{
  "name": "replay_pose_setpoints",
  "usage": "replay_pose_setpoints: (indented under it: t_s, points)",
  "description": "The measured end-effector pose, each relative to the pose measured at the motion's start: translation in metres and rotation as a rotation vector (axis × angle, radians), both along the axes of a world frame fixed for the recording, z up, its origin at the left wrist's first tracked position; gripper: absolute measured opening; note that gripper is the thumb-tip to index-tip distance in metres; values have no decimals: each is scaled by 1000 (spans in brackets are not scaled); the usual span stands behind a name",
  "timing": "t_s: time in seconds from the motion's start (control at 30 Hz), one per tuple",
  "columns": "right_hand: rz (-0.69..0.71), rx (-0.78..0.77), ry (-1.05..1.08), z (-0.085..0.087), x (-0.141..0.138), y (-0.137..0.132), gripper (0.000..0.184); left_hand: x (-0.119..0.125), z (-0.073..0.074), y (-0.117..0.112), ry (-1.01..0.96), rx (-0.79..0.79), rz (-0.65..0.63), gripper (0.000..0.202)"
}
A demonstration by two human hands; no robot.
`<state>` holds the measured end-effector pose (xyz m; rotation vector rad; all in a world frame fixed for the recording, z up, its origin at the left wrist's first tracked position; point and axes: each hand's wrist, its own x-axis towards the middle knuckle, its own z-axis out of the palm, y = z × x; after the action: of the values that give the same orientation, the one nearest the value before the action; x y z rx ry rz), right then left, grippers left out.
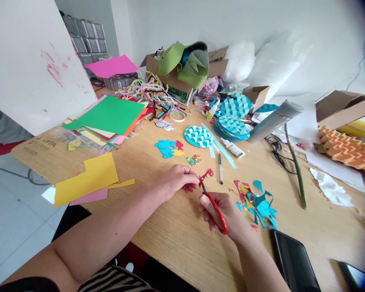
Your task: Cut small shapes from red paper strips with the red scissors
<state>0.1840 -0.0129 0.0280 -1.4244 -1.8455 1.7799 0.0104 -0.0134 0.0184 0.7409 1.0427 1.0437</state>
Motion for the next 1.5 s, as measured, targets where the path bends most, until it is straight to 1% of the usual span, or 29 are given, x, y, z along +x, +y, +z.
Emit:
replay_pose_setpoints:
  t_s: [0.2, 0.4, 0.67, 0.9, 1.2, 1.5]
  points:
    - [-8, 24, -15, 0, 1, -1, 46, 1, 1, -1, -13, -5, -18, 14]
    - [-1, 10, -16, 0, 2, 0, 46, 1, 1, 0, -21, -1, 15, 12]
    - [17, 49, -21, -1, 1, 0, 45, 2, 1, -1, -14, 7, 10, 11]
    - [22, 50, -20, -1, 1, 0, 44, 2, 1, -1, -24, 2, 10, 11]
    - [1, 11, -14, 0, 2, 0, 45, 0, 0, 0, -17, 6, 6, 11]
    - [22, 40, -22, 0, 2, -1, 45, 1, 0, 0, 7, 17, -9, 11]
